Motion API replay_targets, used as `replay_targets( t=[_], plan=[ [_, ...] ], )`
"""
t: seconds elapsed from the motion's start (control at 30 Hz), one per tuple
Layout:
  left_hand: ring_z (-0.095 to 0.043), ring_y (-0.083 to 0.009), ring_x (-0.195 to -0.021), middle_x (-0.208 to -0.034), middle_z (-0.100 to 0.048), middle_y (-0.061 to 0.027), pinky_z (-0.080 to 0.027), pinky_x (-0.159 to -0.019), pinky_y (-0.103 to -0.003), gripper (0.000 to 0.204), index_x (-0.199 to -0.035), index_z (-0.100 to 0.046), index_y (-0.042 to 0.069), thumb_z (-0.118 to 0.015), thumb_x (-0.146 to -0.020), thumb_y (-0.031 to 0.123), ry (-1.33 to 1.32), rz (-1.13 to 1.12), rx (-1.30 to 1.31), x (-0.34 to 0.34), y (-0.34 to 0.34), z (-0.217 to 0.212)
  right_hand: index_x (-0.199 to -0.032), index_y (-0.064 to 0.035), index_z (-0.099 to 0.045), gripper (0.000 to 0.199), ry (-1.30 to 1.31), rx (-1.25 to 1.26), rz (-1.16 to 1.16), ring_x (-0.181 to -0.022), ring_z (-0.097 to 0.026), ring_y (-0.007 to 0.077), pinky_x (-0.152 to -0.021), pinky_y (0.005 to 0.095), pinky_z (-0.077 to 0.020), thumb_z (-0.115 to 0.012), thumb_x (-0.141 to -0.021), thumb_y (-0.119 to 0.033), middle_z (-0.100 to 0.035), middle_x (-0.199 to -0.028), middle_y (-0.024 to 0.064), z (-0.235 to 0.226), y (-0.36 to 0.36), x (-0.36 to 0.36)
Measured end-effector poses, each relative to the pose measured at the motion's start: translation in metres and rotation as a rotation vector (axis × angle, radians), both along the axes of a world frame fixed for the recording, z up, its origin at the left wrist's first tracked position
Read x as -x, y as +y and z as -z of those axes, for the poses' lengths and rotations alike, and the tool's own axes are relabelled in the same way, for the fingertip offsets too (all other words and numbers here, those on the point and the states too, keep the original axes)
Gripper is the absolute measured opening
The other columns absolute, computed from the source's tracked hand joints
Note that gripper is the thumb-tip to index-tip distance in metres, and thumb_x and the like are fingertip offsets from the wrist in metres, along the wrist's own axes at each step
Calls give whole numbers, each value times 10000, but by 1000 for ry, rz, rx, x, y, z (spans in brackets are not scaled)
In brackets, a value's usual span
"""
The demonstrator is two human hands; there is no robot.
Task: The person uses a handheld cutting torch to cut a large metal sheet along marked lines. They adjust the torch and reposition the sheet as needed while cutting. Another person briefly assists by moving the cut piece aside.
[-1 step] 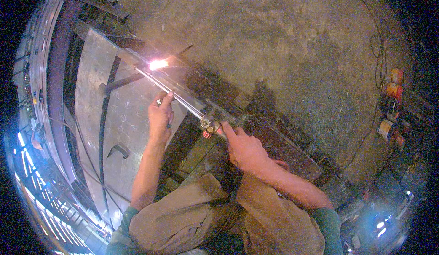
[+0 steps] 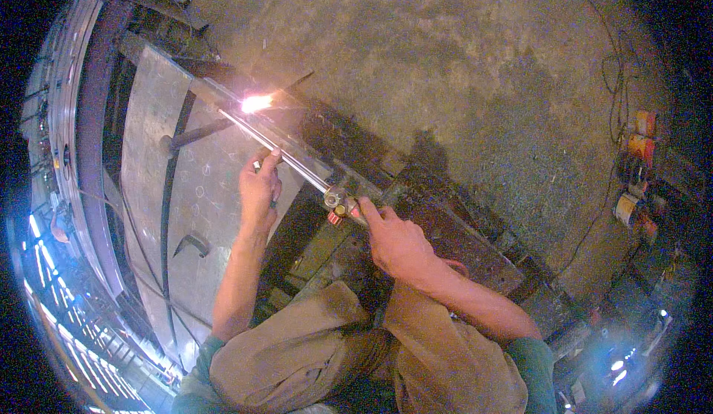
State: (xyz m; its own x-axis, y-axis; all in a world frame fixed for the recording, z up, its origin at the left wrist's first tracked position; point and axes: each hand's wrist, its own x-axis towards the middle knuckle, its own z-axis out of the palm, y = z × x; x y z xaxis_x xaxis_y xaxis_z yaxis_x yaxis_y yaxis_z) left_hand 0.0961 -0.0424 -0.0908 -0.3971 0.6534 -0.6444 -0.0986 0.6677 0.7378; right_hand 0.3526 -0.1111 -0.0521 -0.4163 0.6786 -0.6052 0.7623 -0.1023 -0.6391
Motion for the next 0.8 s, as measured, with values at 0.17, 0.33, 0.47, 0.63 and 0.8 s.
replay_targets(
  t=[0.17,0.33,0.47,0.63,0.8],
  plan=[
    [-429,-53,-545,-703,-545,30,-313,-489,-254,336,-1105,-659,-23,-733,-940,261,35,48,12,3,1,-6,-1493,-110,-316,635,-7,37,-36,-872,-669,502,-753,585,-563,-574,-913,-142,-615,-1148,295,-4,7,2],
    [-583,-135,-812,-935,-674,-59,-474,-720,-303,366,-1110,-671,-51,-739,-923,256,134,126,-23,-5,2,11,-1414,-63,-413,556,61,-63,70,-972,-630,503,-835,540,-523,-610,-894,-71,-626,-1143,279,0,5,-7],
    [-619,-178,-857,-948,-701,-94,-504,-775,-355,325,-1088,-683,-28,-729,-921,246,118,175,-115,-43,0,0,-1373,-10,-470,530,40,-135,110,-1087,-608,492,-921,490,-503,-650,-878,-66,-638,-1180,283,1,-7,-33],
    [-628,-174,-800,-863,-700,-116,-503,-713,-354,332,-1052,-680,-17,-749,-897,268,26,306,-6,-72,-17,11,-1345,19,-518,515,-39,-50,157,-1118,-605,482,-919,473,-502,-674,-859,-48,-656,-1145,291,-20,-24,-56],
    [-673,-259,-856,-921,-717,-173,-513,-781,-407,312,-1020,-691,-21,-739,-888,258,16,370,-95,-88,-43,21,-1375,14,-516,559,-93,-94,151,-1130,-619,464,-925,456,-501,-697,-850,-56,-655,-1168,287,-31,-47,-74]
  ],
)
